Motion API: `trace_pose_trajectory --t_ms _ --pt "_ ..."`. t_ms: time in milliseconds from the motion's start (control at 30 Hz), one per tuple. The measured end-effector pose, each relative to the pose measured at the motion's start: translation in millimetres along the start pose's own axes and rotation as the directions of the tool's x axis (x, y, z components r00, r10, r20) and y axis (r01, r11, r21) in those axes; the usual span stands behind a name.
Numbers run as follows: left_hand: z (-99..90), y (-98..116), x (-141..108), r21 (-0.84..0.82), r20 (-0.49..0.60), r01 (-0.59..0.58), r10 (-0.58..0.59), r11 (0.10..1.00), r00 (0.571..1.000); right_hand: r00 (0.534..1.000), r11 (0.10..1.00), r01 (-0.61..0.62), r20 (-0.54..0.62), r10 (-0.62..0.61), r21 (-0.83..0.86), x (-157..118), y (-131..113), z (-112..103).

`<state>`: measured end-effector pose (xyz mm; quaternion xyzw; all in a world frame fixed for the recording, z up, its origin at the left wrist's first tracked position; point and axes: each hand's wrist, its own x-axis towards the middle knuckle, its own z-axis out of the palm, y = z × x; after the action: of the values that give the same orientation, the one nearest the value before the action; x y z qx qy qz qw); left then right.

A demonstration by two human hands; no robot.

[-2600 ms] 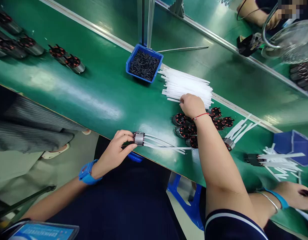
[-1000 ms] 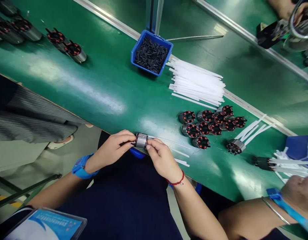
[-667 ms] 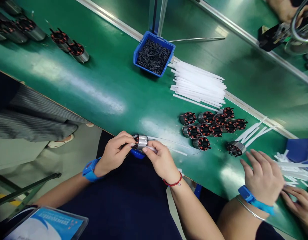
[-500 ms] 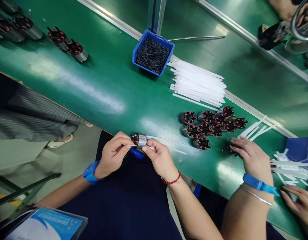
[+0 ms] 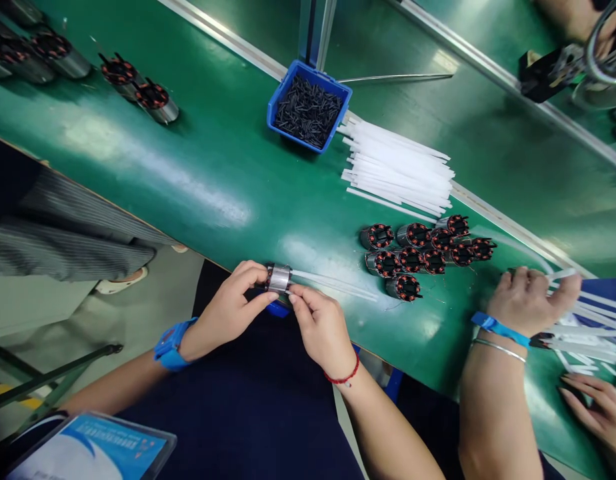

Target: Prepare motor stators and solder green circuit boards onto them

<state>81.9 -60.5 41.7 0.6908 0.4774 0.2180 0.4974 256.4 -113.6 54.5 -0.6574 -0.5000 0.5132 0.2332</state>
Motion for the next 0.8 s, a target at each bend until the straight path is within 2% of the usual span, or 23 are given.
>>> trace_pose_trajectory --t_ms 100,133,200,233,300,333,433,533,600,667,733,800 --pt "3.1 -5 3 -0.074 -0.004 -0.012 0.012 0.997 1.000 0.991 0.985 0.070 0.120 -0.051 -0.160 4 -7 -26" --pt "3.9 -6 5 -0.087 -0.002 -0.017 0.017 0.996 1.000 0.992 0.967 0.102 0.101 -0.081 -0.234 9 -10 -39" --pt "4.4 -8 10 -0.081 0.011 -0.046 0.047 0.996 0.999 0.984 0.914 0.129 -0.064 -0.166 -0.385 24 -17 -70" --pt "4.1 -8 12 -0.066 0.024 -0.068 0.069 0.996 0.997 0.957 0.876 0.102 -0.194 -0.215 -0.472 36 -19 -86" --pt "2.4 -7 15 -0.037 0.051 -0.103 0.105 0.994 0.993 0.903 0.828 0.033 -0.338 -0.264 -0.559 63 -20 -116" --pt "1.3 -6 16 -0.031 0.059 -0.115 0.117 0.993 0.991 0.894 0.753 -0.010 -0.343 -0.288 -0.658 79 -19 -129" --pt "-0.7 -3 15 -0.022 0.058 -0.118 0.119 0.993 0.991 0.952 0.538 -0.060 -0.211 -0.223 -0.841 125 -7 -156" --pt "-0.1 -2 12 0.002 0.044 -0.120 0.120 0.993 0.992 0.987 0.444 -0.081 -0.135 -0.091 -0.892 157 5 -166" --pt "0.3 -2 11 0.034 0.037 -0.122 0.120 0.992 0.992 0.993 0.444 -0.066 -0.104 -0.061 -0.894 165 6 -167" --pt "-0.8 -2 9 0.066 0.024 -0.111 0.110 0.992 0.994 0.995 0.462 -0.031 -0.073 -0.074 -0.886 160 0 -165" --pt "-3.3 -3 8 0.078 0.030 -0.101 0.099 0.992 0.995 0.990 0.559 0.041 -0.042 -0.135 -0.828 140 -13 -159" --pt "-6.4 -4 7 0.077 0.067 -0.098 0.093 0.992 0.993 0.973 0.728 0.156 -0.023 -0.230 -0.668 107 -28 -147"
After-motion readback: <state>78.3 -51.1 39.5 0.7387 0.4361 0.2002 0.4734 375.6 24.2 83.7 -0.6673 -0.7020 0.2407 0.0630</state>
